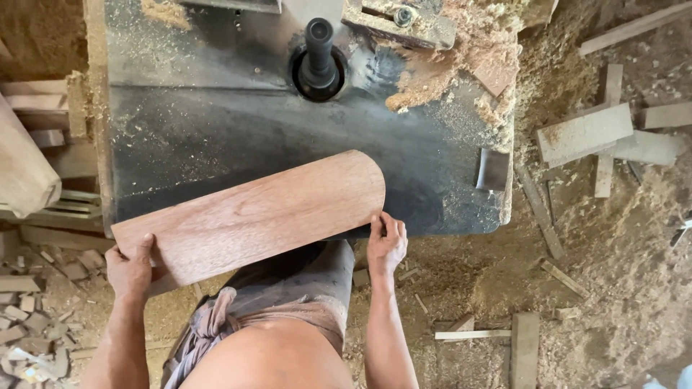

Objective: The person sands a piece of wood using a sanding machine.

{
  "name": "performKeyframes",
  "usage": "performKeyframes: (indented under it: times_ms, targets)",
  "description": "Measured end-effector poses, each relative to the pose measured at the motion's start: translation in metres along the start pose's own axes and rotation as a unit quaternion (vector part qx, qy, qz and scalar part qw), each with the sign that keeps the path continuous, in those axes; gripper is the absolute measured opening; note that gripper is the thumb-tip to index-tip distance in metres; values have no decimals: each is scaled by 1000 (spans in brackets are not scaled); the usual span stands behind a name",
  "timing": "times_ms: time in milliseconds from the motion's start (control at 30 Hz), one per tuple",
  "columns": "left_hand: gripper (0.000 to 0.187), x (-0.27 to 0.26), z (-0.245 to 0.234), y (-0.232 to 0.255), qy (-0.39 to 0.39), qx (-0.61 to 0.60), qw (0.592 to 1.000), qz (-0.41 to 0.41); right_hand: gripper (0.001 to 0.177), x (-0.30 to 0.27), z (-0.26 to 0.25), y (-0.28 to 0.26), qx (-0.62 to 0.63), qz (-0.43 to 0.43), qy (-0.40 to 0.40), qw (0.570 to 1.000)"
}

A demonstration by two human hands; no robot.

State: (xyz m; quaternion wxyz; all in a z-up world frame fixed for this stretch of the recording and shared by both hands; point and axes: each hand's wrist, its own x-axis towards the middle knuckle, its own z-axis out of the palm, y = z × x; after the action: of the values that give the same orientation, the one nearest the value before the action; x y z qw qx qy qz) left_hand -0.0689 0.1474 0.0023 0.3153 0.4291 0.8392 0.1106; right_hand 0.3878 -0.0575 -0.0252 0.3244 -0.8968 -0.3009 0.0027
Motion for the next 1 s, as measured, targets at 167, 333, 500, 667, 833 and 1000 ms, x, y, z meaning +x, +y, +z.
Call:
performKeyframes:
  times_ms: [167,333,500,667,833,1000]
  targets:
    - [86,-6,-5,11,-22,10,1000,3,15,-9,-10,-23,8,42,-1,999]
    - [89,-19,-2,9,-27,26,999,-16,12,-2,-1,-14,29,84,7,996]
    - [94,-46,18,-10,-57,40,997,-41,17,31,0,-9,-9,100,7,995]
    - [87,-148,19,50,-85,-81,992,-55,49,34,22,-15,-114,72,103,986]
    - [88,-135,48,22,-141,9,971,-194,58,39,40,-30,-145,48,154,976]
    - [79,-89,61,13,-145,160,967,-132,58,47,50,-30,-129,66,137,980]
